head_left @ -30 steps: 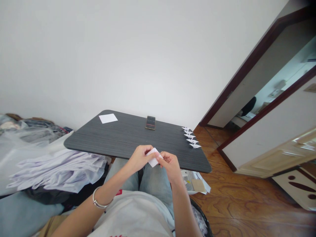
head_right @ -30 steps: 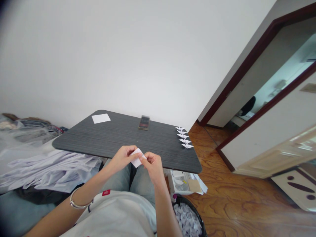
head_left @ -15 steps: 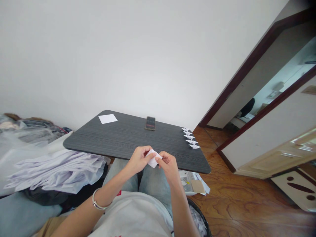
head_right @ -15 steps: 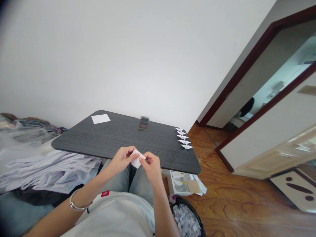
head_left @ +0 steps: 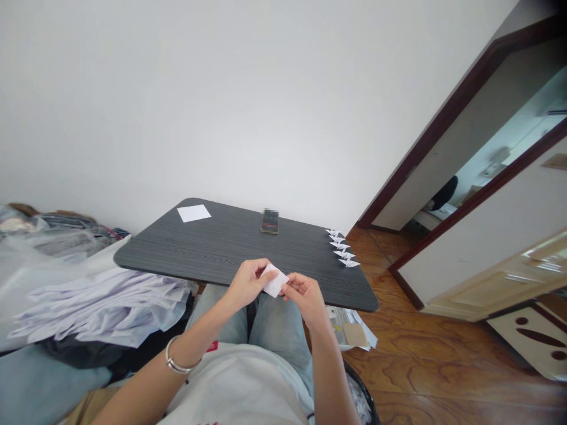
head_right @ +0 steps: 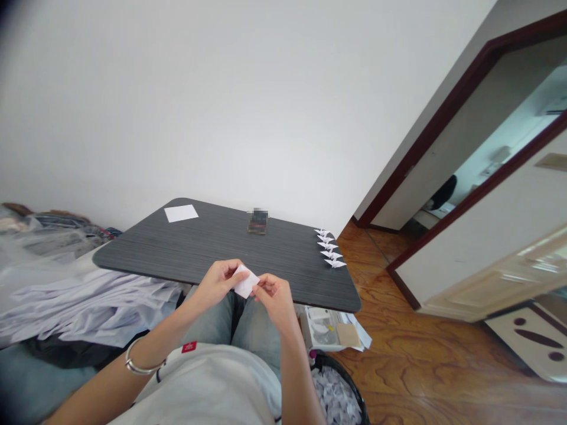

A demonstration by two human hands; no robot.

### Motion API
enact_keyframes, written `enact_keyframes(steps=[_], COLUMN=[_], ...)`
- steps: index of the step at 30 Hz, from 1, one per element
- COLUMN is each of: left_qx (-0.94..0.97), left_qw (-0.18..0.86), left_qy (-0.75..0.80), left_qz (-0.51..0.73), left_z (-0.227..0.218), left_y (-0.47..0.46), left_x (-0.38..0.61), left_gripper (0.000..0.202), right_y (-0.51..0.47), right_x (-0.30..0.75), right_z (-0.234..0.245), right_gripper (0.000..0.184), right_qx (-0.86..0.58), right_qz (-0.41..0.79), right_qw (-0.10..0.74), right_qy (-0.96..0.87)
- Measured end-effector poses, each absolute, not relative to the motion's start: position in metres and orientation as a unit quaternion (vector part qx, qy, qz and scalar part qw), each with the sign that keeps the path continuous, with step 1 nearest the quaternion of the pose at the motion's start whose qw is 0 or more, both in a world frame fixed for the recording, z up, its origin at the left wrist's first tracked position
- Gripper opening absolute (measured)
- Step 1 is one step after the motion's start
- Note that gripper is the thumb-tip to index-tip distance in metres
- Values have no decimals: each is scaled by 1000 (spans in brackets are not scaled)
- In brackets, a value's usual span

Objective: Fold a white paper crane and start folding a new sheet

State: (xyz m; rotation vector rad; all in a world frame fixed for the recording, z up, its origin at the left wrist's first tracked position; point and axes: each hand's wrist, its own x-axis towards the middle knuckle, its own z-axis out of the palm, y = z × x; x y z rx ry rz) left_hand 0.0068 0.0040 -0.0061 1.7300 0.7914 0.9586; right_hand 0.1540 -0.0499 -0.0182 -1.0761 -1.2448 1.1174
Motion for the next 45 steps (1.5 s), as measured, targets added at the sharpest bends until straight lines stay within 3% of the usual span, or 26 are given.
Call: enact_keyframes(steps=[6,14,24,31,40,45], left_qx=[701,715,681,671,729,696], left_qw=[473,489,589,580,486,535], left_qy=[337,336,272,276,319,292], left_qz=[415,370,341,370,363,380], left_z=[-6,-8,-4,-4,-5,-6], left_y=[6,9,12,14,10,6], left_x=[8,8,4,1,1,6], left_gripper=[28,23,28,30,28,27], right_y=[-49,-47,-51,-50,-43,-42], right_x=[151,142,146,146,143,141], right_z=[-18,-21,-14,-17,-23,-24], right_gripper=[12,19,20,20,23,22], right_qx=[-443,-509,-508,-505,-498,-498], right_qz=[470,365,368,375,395,362], right_qw=[551,559,548,557,570,605], right_qy=[-528,-544,-554,-542,-521,-505])
